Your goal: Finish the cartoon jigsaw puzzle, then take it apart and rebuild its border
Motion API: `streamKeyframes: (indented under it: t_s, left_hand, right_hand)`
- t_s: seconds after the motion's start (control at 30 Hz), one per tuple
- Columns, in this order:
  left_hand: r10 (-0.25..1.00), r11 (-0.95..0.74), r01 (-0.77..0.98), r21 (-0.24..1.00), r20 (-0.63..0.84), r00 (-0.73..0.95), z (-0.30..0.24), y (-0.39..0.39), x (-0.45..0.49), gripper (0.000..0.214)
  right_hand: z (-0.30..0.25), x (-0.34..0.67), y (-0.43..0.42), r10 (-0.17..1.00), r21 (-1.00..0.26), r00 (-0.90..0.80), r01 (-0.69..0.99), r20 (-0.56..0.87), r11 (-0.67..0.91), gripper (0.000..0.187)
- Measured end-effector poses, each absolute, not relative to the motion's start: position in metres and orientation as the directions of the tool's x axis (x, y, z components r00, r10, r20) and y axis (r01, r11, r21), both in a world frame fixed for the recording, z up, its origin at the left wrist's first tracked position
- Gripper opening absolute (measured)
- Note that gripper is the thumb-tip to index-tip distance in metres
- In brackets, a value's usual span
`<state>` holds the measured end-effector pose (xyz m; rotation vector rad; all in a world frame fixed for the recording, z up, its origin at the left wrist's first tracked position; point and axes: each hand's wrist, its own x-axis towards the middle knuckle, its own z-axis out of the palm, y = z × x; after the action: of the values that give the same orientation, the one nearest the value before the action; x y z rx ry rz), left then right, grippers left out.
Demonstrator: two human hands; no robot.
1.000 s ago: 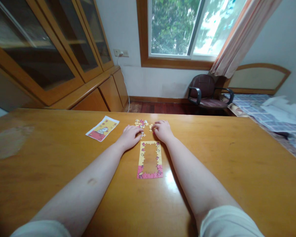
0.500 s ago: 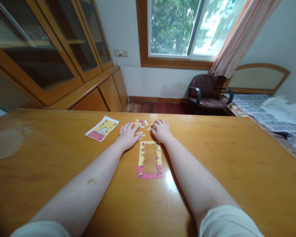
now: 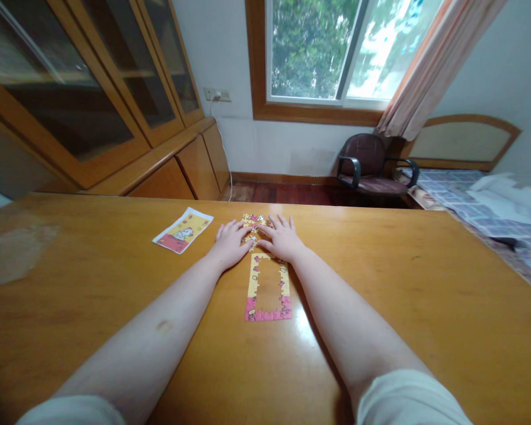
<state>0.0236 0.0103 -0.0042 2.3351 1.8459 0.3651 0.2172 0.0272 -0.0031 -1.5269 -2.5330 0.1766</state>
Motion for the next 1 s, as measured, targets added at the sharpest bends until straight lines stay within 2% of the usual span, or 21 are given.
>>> streamKeyframes:
  t_s: [0.13, 0.43, 0.57, 0.63, 0.77, 1.0]
  left_hand:
    - [0.978, -0.203, 0.946, 0.254, 0.099, 0.184, -0.006, 0.011, 0.023, 0.057]
    - [0.97, -0.236, 0.931, 0.277, 0.118, 0.211, -0.003, 0.01, 0.024, 0.039]
    - [0.967, -0.245, 0.921, 0.302, 0.147, 0.209, -0.004, 0.011, 0.024, 0.039]
    - [0.965, -0.252, 0.917, 0.31, 0.154, 0.213, -0.004, 0.011, 0.024, 0.039]
    - [0.958, -0.273, 0.909, 0.315, 0.176, 0.226, -0.002, 0.01, 0.024, 0.028]
    - [0.96, -0.215, 0.912, 0.349, 0.245, 0.132, 0.002, 0.012, 0.023, 0.027]
  right_hand:
    - [-0.001, 0.217, 0.026, 0.87, -0.201, -0.486, 0.847, 0.085, 0.493, 0.05]
    - [-0.003, 0.225, 0.032, 0.9, -0.241, -0.402, 0.869, 0.167, 0.433, 0.037]
    - [-0.005, 0.226, 0.035, 0.923, -0.242, -0.341, 0.894, 0.178, 0.377, 0.041]
    - [-0.006, 0.224, 0.034, 0.917, -0.218, -0.363, 0.893, 0.166, 0.393, 0.047]
    - [-0.005, 0.218, 0.029, 0.899, -0.163, -0.426, 0.884, 0.104, 0.438, 0.056]
    - [-0.002, 0.213, 0.029, 0.912, -0.178, -0.408, 0.895, 0.044, 0.409, 0.054]
